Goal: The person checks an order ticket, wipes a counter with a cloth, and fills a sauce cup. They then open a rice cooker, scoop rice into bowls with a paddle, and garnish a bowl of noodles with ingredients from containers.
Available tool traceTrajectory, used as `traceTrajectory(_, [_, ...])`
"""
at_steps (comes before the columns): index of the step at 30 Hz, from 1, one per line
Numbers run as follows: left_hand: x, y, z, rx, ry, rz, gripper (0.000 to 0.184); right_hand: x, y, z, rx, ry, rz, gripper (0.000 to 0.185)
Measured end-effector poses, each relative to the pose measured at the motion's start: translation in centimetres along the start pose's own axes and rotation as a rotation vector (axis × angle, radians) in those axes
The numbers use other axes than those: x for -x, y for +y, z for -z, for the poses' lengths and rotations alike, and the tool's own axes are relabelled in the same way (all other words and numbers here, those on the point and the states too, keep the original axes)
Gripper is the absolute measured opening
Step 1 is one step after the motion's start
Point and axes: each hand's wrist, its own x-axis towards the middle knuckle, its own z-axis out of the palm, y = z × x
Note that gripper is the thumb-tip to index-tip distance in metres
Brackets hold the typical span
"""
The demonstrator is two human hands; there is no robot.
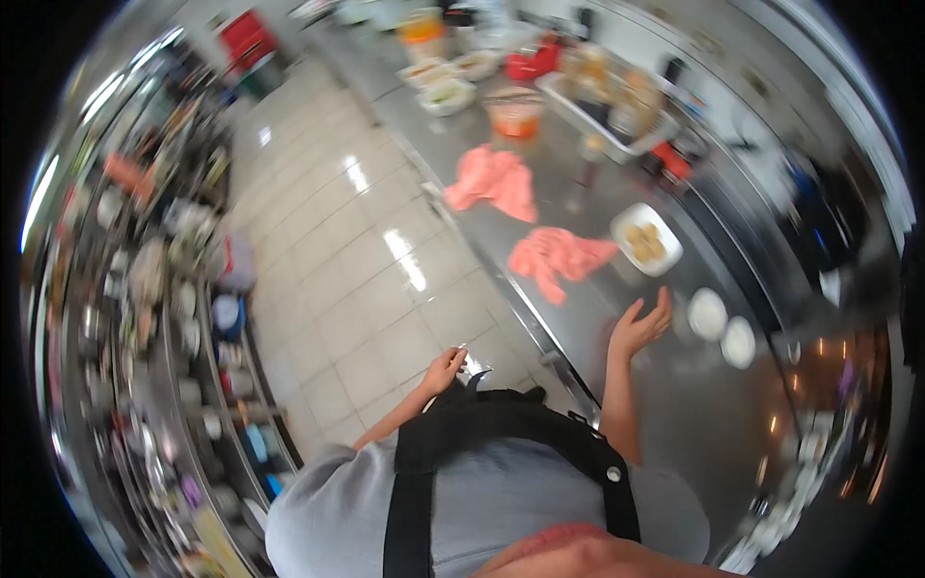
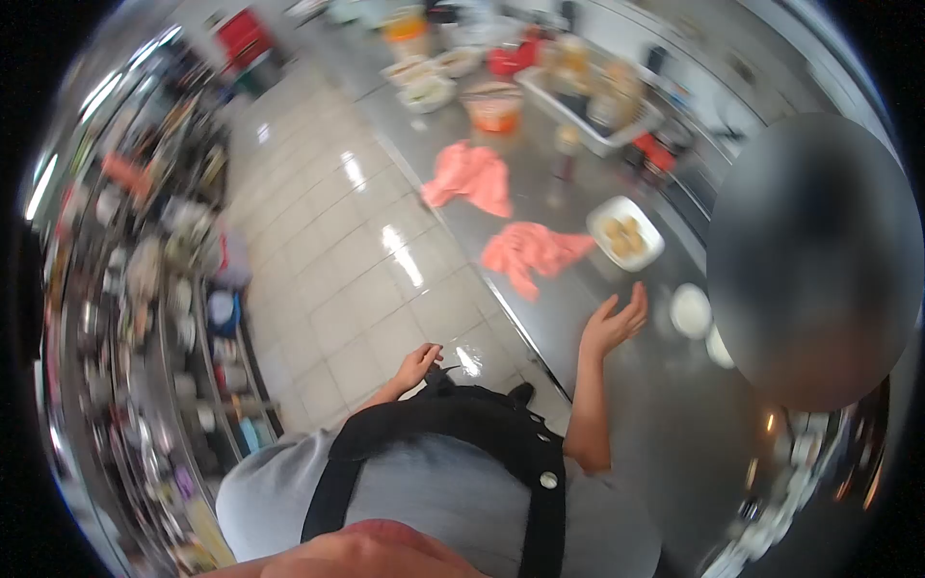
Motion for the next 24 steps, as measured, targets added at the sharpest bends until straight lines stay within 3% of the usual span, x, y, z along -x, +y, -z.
traceTrajectory(1, [-0.1, -2.8, 1.4, -0.155, 0.023, 0.071, 0.056, 1.5, -2.2, -1.7, -0.002, -0.231, 0.085, 0.051])
traceTrajectory(2, [-0.3, -6.7, 3.2, -0.106, 0.103, 0.089, 0.056, 3.1, -4.4, -3.3, 0.004, -0.459, 0.183, 0.046])
traceTrajectory(5, [1.9, -19.8, 9.4, -0.475, 0.103, 0.307, 0.066, 6.4, -4.4, -10.7, -0.084, -0.647, 0.298, 0.035])
traceTrajectory(6, [4.1, -21.6, 11.1, -0.385, 0.22, 0.413, 0.064, 7.7, -8.9, -15.4, -0.123, -0.65, 0.372, 0.033])
traceTrajectory(7, [5.1, -23.6, 12.8, -0.314, 0.279, 0.436, 0.061, 8.3, -9.0, -14.0, -0.052, -0.595, 0.346, 0.032])
traceTrajectory(10, [11.3, -29.8, 18.2, 0.005, 0.568, 0.556, 0.052, 7.8, -6.9, -18.6, -0.266, -0.599, 0.237, 0.023])
traceTrajectory(12, [15.7, -33.0, 19.5, 0.243, 0.784, 0.623, 0.045, 9.0, -9.9, -23.7, -0.357, -0.597, 0.369, 0.02])
traceTrajectory(13, [15.1, -32.1, 18.7, 0.34, 0.855, 0.651, 0.038, 8.1, -6.7, -25.1, -0.247, -0.467, 0.422, 0.02])
traceTrajectory(15, [18.3, -34.5, 20.7, 0.528, 0.98, 0.712, 0.033, 6.8, -8.7, -27.1, -0.333, -0.946, -0.202, 0.021])
traceTrajectory(16, [18.1, -34.7, 20.3, 0.555, 0.952, 0.729, 0.03, 6.3, -9.3, -26.1, -0.335, -0.95, -0.203, 0.021])
traceTrajectory(18, [18.7, -36.7, 22.2, 0.647, 0.968, 0.77, 0.028, 10.4, -21.5, -23.0, 0.697, -0.646, 0.232, 0.035])
traceTrajectory(19, [17.6, -36.8, 23.5, 0.649, 0.973, 0.703, 0.028, 11.7, -21.5, -23.2, 0.698, -0.648, 0.235, 0.035])
traceTrajectory(21, [16.3, -37.9, 26.5, 0.711, 1.018, 0.659, 0.027, 16.8, -25.9, -27.2, 0.444, -0.665, 0.61, 0.049])
traceTrajectory(22, [14.6, -37.0, 26.0, 0.696, 1.032, 0.647, 0.027, 16.4, -25.1, -26.6, 0.394, -0.694, 0.568, 0.047])
traceTrajectory(23, [13.0, -36.5, 29.6, 0.741, 1.093, 0.549, 0.026, 21.0, -26.8, -30.8, 0.017, -0.857, 0.806, 0.047])
traceTrajectory(24, [10.6, -35.3, 33.0, 0.76, 1.136, 0.437, 0.024, 23.3, -28.3, -32.4, -0.163, -1.099, 0.793, 0.047])
